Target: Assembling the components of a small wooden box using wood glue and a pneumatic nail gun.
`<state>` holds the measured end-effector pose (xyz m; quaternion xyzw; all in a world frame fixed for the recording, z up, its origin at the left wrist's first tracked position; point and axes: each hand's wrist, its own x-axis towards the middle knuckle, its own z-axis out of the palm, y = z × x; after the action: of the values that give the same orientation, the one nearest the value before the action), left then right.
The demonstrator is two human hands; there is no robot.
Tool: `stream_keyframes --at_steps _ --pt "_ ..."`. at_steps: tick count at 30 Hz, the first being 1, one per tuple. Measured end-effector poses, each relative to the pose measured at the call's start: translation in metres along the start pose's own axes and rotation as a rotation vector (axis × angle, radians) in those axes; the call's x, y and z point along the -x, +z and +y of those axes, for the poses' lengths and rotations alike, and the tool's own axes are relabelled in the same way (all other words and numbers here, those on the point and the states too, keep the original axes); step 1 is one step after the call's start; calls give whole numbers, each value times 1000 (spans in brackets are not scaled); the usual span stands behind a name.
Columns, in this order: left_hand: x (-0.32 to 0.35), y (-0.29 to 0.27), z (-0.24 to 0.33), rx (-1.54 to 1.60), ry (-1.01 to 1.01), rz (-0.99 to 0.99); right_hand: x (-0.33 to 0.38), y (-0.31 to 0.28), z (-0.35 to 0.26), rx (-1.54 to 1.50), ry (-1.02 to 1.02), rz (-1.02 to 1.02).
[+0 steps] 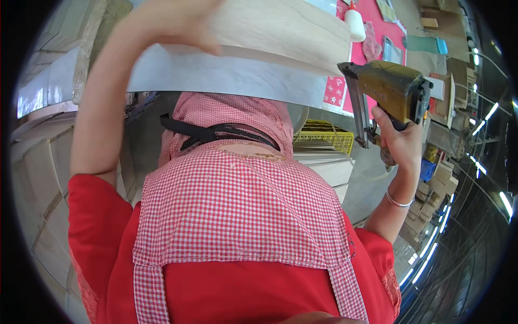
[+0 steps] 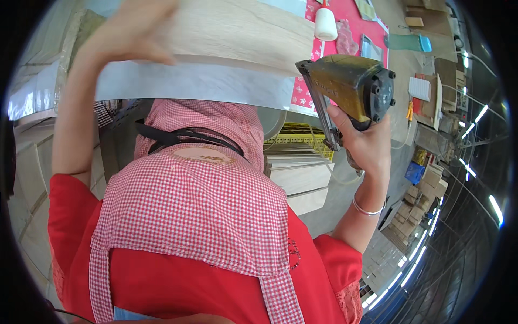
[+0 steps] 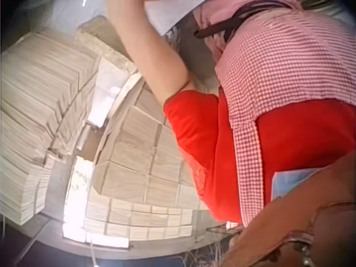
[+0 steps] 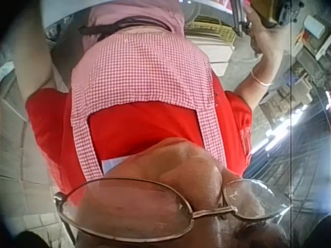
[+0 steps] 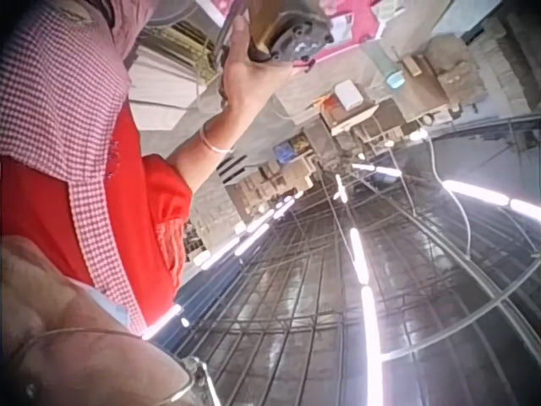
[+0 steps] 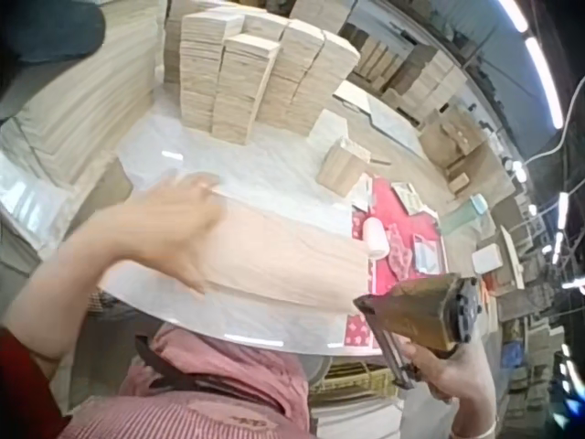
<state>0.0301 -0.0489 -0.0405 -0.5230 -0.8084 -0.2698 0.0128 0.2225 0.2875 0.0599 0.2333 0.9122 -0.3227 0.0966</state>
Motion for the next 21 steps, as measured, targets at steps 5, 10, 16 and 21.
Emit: stream_keyframes --at_steps 5,10,16,21 --pt "22 -22 -4 -268 -388 -333 -4 24 -9 -110 -252 -36" --pt "9 -2 18 -268 -379 -240 -6 38 -17 -110 -291 -79" --pt "11 2 15 -257 -233 -47 -5 41 -25 -114 -246 -102" --pt "5 -5 23 -170 -358 -155 3 45 -30 -104 -126 -90"
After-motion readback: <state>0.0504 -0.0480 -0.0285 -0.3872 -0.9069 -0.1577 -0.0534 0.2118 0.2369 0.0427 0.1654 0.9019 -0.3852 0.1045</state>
